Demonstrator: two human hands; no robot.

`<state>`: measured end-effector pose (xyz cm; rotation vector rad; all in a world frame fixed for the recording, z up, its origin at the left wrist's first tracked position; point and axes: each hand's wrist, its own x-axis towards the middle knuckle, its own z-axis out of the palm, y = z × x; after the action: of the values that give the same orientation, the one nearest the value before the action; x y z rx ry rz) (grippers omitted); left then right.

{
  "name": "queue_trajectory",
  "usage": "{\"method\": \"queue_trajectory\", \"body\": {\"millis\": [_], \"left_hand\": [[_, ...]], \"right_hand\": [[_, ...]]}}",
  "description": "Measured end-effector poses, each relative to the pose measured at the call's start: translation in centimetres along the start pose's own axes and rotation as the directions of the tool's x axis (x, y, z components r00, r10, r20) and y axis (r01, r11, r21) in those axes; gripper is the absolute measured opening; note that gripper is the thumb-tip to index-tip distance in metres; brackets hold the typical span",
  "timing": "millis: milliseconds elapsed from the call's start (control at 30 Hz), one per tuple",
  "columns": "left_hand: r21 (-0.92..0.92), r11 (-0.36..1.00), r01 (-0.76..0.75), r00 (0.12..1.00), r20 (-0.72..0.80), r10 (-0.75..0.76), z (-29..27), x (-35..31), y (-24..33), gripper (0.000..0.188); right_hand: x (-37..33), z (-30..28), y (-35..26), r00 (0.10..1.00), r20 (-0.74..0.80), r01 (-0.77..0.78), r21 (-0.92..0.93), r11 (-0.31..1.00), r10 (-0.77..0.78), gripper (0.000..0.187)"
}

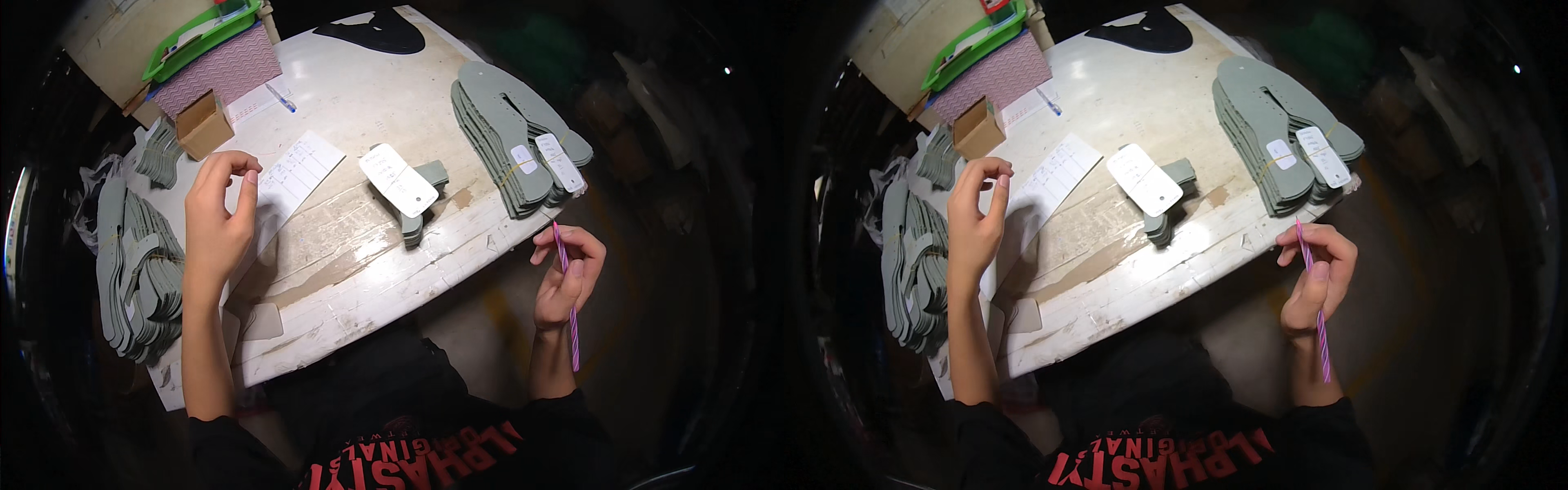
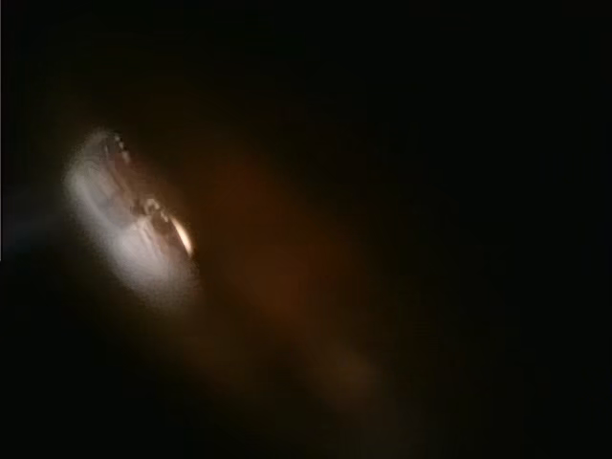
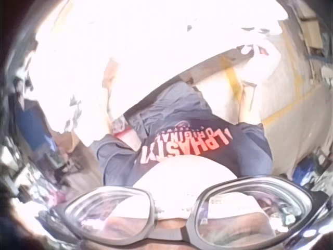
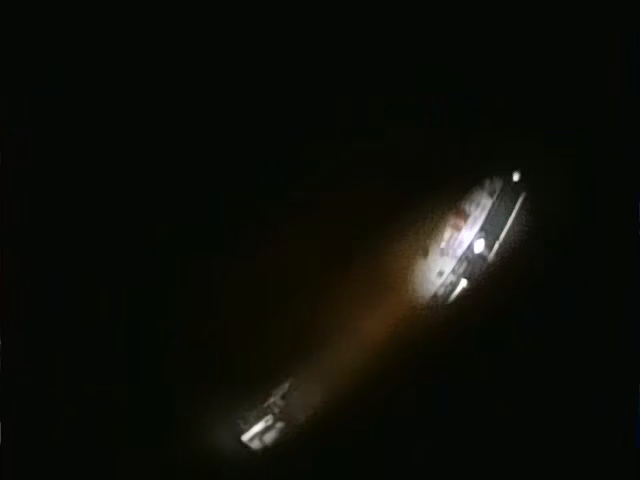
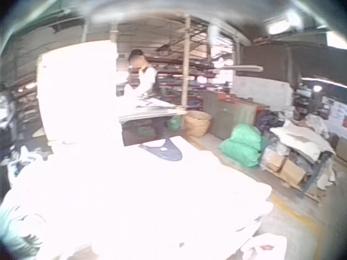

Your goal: The person writes on small white tags with a pink pen, then attaches them to stacks of grey shoe insoles. They place the tagged insoles into a clear plastic bag and continue the process with additional stacks.

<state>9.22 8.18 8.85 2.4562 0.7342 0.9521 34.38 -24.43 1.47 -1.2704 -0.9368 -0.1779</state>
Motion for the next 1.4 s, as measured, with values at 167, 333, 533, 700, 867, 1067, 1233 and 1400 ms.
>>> {"method": "queue_trajectory", "body": {"millis": [167, 333, 533, 700, 867, 1067, 1233, 1400], "left_hand": [[0.007, 0.959, 0.282, 0.959, 0.024, -0.282, -3.8, -3.1, -7.0, 0.014], [0.197, 0.977, 0.086, 0.979, 0.167, -0.120, -2.9, -5.5, -6.4, 0.018], [0.420, 0.907, -0.032, 0.903, 0.401, -0.154, -1.6, -9.9, -4.0, 0.025], [0.466, 0.867, -0.175, 0.947, 0.321, 0.019, -0.2, -11.6, -4.5, 0.033], [0.452, 0.871, -0.191, 0.947, 0.319, 0.042, 0.4, -12.2, -5.6, 0.043], [0.491, 0.842, -0.224, 0.960, 0.258, 0.106, 0.6, -12.7, -6.0, 0.042], [0.495, 0.842, -0.215, 0.960, 0.263, 0.091, 0.8, -12.9, -5.8, 0.043], [0.462, 0.863, -0.204, 0.962, 0.259, 0.088, 0.7, -12.8, -5.9, 0.049]], "right_hand": [[1.3, 7.7, -4.2, 0.929, 0.370, -0.081, 0.281, 0.956, -0.030, 0.022], [1.3, 17.6, -5.1, 0.790, 0.612, -0.378, 0.441, 0.814, 0.035, 0.042], [2.4, 27.3, -1.6, 0.675, 0.632, -0.578, 0.133, 0.805, 0.380, 0.035], [2.2, 31.9, 1.6, 0.660, 0.651, -0.437, -0.074, 0.897, 0.375, 0.040], [0.6, 35.2, 3.0, 0.654, 0.719, -0.316, -0.021, 0.949, 0.233, 0.043], [-0.2, 34.8, 3.8, 0.693, 0.697, -0.216, -0.041, 0.976, 0.183, 0.036], [0.6, 34.3, 3.6, 0.730, 0.651, -0.143, -0.154, 0.978, 0.209, 0.033], [-0.3, 34.5, 2.3, 0.650, 0.743, -0.128, -0.102, 0.986, 0.161, 0.029]]}}
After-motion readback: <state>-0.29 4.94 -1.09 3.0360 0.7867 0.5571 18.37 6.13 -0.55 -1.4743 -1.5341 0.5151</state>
